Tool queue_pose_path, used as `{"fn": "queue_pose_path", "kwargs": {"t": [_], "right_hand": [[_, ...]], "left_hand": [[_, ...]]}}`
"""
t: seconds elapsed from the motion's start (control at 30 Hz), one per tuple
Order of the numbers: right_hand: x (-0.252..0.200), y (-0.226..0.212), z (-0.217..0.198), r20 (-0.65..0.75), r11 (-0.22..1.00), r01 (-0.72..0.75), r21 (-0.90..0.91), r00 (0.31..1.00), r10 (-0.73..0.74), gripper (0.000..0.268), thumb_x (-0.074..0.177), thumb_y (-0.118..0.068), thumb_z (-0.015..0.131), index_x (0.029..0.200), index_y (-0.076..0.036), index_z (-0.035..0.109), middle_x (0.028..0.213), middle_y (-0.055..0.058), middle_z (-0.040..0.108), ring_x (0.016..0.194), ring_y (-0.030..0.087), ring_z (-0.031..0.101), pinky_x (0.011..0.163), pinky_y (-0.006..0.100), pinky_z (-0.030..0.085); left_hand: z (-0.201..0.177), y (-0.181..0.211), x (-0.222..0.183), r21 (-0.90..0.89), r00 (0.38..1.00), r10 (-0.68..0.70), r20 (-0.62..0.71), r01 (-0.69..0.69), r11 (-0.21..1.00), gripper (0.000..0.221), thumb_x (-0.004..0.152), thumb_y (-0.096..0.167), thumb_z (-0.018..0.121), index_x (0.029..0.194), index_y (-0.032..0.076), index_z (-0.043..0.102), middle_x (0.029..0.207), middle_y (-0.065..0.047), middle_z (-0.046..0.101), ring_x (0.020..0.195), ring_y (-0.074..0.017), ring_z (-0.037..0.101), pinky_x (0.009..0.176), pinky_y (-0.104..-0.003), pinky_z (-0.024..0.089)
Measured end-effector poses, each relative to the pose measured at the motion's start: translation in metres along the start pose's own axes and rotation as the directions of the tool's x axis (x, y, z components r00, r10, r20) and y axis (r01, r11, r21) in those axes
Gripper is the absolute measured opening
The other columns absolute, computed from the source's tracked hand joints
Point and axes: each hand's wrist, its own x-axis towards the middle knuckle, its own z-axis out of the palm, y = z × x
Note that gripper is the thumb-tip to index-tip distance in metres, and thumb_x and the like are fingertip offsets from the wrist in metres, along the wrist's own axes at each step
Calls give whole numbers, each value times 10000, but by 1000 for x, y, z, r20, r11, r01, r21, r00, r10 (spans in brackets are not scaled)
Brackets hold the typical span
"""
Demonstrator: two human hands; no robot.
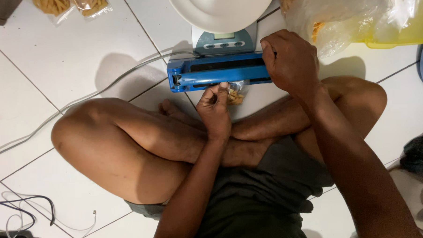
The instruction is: The person picks up snack sticks from a plate by hand, places them into a small plastic bag, and then seals the bag using a blue heat-sealing machine.
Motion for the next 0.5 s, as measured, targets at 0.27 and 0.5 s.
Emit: {"fn": "queue_pose_path", "kwargs": {"t": [0.27,0.5], "right_hand": [[-8,-42,-74,97,941,103,-324,992,-75,172,1061,-272,530,1040,-131,627,915,66,616,813,328,617,552,465,406],[-12,-99,-181,257,945,-299,131,931,259,366,1102,-288,440,994,-124,749,881,59,713,873,203,664,684,400,417]], "left_hand": [[-3,-13,1,-43,1000,22,-2,-22,999,137,913,138,682,790,81,699,772,9,675,770,-80,587,729,-266,502],[-4,-36,8,-80,1000,21,-11,-22,997,203,865,47,659,677,110,613,718,13,633,735,-79,573,705,-257,478]]}}
